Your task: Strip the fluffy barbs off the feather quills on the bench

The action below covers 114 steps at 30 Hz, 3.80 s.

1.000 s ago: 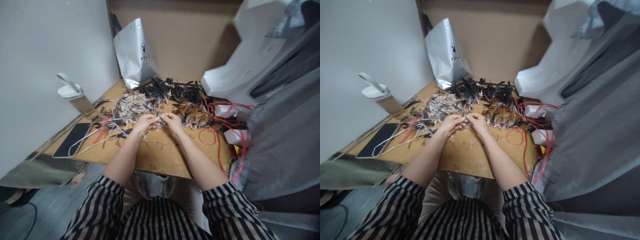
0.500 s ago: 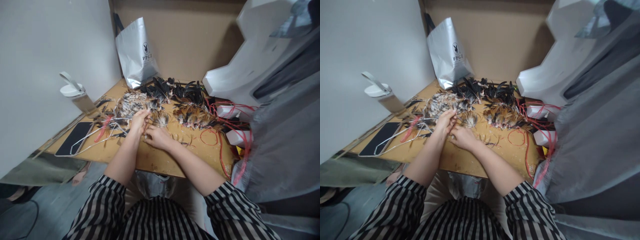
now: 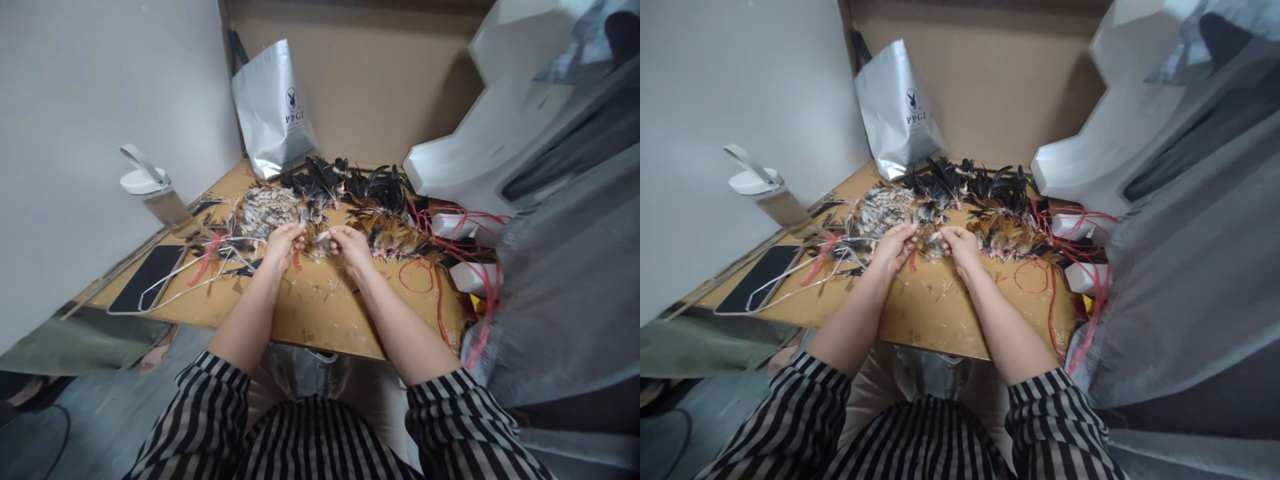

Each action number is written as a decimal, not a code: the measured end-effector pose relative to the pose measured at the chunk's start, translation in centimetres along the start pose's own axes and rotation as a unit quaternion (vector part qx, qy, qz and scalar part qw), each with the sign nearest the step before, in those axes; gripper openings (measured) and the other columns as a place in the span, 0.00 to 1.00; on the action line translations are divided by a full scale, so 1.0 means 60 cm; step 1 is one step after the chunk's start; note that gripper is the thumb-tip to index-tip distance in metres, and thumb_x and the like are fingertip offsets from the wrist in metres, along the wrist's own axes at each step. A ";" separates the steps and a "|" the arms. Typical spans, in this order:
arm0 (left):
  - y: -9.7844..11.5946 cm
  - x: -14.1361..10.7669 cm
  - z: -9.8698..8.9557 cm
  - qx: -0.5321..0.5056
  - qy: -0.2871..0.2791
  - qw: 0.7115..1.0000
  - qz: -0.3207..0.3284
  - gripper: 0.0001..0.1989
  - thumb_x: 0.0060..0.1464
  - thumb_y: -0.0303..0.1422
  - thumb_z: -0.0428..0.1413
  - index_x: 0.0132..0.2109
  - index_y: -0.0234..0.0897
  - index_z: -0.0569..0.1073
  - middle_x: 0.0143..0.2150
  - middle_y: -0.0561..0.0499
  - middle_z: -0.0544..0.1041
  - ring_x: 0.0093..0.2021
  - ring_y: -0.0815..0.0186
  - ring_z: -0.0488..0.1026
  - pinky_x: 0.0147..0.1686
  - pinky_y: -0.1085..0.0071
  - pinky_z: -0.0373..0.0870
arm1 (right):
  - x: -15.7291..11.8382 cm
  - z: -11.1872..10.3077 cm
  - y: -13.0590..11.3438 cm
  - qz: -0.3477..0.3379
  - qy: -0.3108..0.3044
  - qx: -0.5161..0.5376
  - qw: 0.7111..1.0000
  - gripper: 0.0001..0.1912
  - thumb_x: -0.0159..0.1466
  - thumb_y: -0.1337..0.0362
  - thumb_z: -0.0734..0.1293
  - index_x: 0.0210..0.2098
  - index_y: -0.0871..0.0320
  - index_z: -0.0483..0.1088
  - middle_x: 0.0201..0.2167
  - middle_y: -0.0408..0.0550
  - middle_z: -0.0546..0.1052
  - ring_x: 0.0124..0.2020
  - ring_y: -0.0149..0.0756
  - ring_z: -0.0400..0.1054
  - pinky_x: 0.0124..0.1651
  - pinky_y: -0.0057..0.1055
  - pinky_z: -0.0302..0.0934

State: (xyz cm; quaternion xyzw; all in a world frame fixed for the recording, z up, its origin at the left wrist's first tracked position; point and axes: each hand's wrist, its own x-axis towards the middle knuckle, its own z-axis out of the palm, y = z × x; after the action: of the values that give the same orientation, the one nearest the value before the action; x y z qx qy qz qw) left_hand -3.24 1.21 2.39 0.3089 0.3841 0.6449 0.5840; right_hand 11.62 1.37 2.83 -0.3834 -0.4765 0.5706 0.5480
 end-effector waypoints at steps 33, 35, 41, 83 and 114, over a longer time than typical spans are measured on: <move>-0.020 -0.005 0.008 -0.039 -0.111 0.990 -0.077 0.04 0.44 0.25 0.58 0.29 0.26 0.72 0.23 0.50 0.73 0.21 0.77 0.68 0.20 0.85 0.65 | -0.005 0.006 0.020 0.081 -0.067 -0.010 0.994 0.09 0.46 0.62 0.69 0.24 0.61 0.68 0.21 0.44 0.74 0.19 0.24 0.63 0.18 0.20 0.54; -0.019 -0.005 0.008 -0.043 -0.112 0.990 -0.074 0.04 0.44 0.25 0.57 0.30 0.26 0.72 0.23 0.49 0.73 0.21 0.77 0.69 0.20 0.85 0.64 | -0.001 0.000 0.019 0.100 -0.068 0.022 0.992 0.09 0.45 0.64 0.70 0.25 0.61 0.69 0.23 0.44 0.74 0.19 0.23 0.63 0.19 0.19 0.55; -0.019 -0.006 0.007 -0.049 -0.118 0.989 -0.074 0.04 0.44 0.25 0.57 0.30 0.26 0.72 0.23 0.49 0.73 0.22 0.76 0.69 0.20 0.84 0.64 | 0.000 -0.006 0.012 0.132 -0.086 0.054 0.986 0.09 0.45 0.65 0.71 0.26 0.61 0.69 0.23 0.45 0.75 0.19 0.22 0.64 0.21 0.19 0.57; -0.027 -0.008 0.018 0.141 -0.030 0.989 0.026 0.10 0.36 0.32 0.62 0.27 0.30 0.73 0.20 0.51 0.73 0.18 0.76 0.65 0.20 0.81 0.60 | -0.007 -0.001 0.004 0.028 -0.037 -0.106 0.993 0.10 0.47 0.60 0.68 0.24 0.60 0.66 0.13 0.40 0.69 0.12 0.23 0.57 0.15 0.20 0.49; -0.016 -0.019 0.014 0.113 -0.134 0.979 -0.106 0.10 0.37 0.29 0.63 0.30 0.27 0.74 0.26 0.47 0.74 0.23 0.76 0.70 0.22 0.83 0.66 | 0.002 -0.016 -0.009 -0.063 -0.043 -0.137 0.988 0.11 0.46 0.59 0.69 0.22 0.60 0.69 0.18 0.41 0.70 0.21 0.26 0.60 0.28 0.25 0.55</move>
State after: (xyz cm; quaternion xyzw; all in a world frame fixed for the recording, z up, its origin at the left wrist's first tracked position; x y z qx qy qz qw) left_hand -1.88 0.19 2.03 0.4147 0.4033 0.4844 0.6564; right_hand 12.70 1.56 3.11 -0.3992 -0.5964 0.4806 0.5039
